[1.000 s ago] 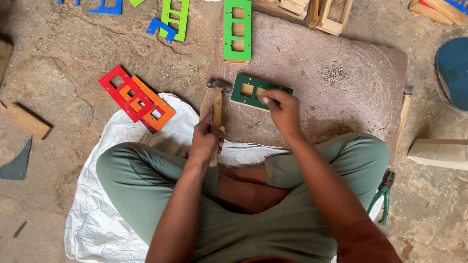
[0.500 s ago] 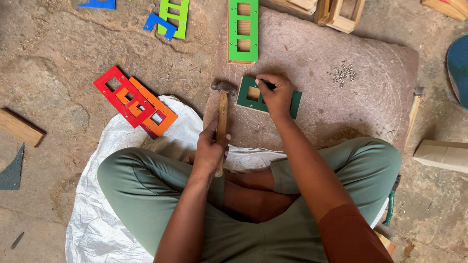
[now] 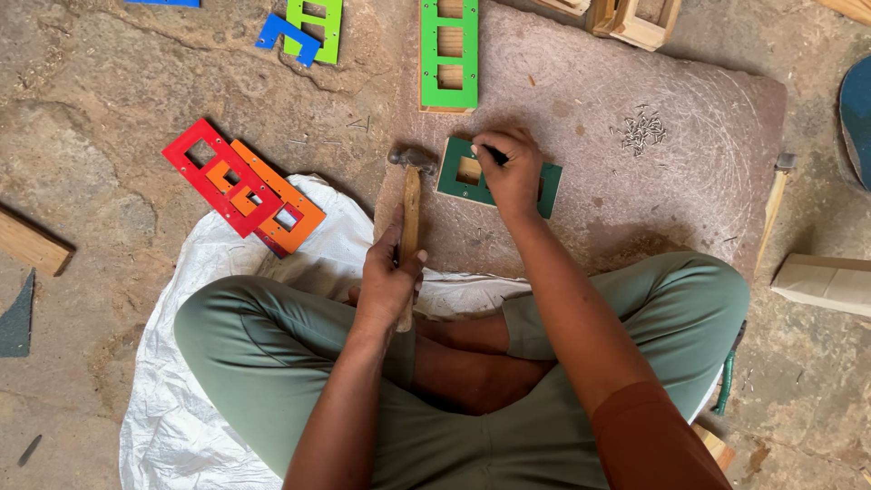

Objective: The person sits on the floor and assembles small wooden frames by hammering nails into them. They work on green and red frames, picking up nails and using a hammer to secure the pieces together.

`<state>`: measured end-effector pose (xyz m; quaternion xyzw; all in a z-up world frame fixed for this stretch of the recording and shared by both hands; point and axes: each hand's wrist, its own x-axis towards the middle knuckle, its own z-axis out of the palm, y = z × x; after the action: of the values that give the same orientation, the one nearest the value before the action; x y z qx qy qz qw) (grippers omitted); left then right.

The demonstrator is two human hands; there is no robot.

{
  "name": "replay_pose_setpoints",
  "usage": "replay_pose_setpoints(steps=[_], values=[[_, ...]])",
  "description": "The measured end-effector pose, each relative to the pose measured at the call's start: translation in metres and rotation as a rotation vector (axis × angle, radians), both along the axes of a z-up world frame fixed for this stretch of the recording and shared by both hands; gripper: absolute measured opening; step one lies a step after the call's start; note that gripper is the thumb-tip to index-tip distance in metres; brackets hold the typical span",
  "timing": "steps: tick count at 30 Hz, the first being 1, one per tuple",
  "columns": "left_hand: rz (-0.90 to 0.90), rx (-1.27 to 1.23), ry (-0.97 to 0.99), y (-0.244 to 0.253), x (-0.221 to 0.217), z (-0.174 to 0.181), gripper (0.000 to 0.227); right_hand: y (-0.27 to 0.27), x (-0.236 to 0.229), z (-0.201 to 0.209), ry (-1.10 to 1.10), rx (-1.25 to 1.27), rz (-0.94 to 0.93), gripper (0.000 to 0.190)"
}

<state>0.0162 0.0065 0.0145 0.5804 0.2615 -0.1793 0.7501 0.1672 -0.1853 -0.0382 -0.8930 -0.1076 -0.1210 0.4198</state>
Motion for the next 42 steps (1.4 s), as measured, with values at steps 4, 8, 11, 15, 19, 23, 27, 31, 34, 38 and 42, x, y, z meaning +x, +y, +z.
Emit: replay_pose_setpoints(steps=[4, 8, 11, 15, 19, 23, 27, 31, 34, 38, 42], values=[[0.004, -0.005, -0.003, 0.001, 0.001, 0.002, 0.079, 0.0, 0.0, 0.003, 0.02, -0.014, 0.031, 0.013], [-0.032, 0.052, 0.015, 0.001, 0.0, -0.002, 0.08, -0.005, -0.003, 0.002, 0.0, 0.046, 0.081, 0.015], [0.0, 0.004, 0.02, 0.001, -0.002, -0.007, 0.079, -0.007, -0.003, -0.002, 0.006, 0.071, 0.045, 0.013], [-0.067, 0.584, -0.623, -0.003, -0.007, -0.002, 0.077, -0.004, 0.0, -0.006, -0.025, 0.069, 0.044, 0.021], [-0.157, 0.812, -0.454, -0.008, -0.003, 0.019, 0.076, -0.004, 0.001, -0.006, 0.045, 0.159, 0.017, 0.033], [-0.301, 0.898, -0.365, -0.01, 0.009, 0.038, 0.077, -0.005, 0.0, -0.008, 0.013, 0.183, 0.018, 0.031], [-0.273, 0.987, -0.528, -0.017, 0.023, 0.039, 0.073, -0.005, 0.001, -0.011, 0.069, 0.215, 0.007, 0.028], [-0.309, 1.029, -0.544, -0.024, 0.028, 0.031, 0.07, -0.005, 0.001, -0.011, 0.059, 0.233, 0.019, 0.026], [-0.301, 1.034, -0.554, -0.027, 0.024, 0.022, 0.069, -0.005, -0.002, -0.011, 0.05, 0.243, 0.005, 0.024], [-0.296, 1.026, -0.568, -0.028, 0.022, 0.013, 0.068, -0.003, -0.002, -0.011, 0.091, 0.257, -0.02, 0.023], [-0.288, 1.044, -0.572, -0.028, 0.022, 0.012, 0.068, -0.002, -0.001, -0.009, 0.034, 0.247, -0.021, 0.024]])
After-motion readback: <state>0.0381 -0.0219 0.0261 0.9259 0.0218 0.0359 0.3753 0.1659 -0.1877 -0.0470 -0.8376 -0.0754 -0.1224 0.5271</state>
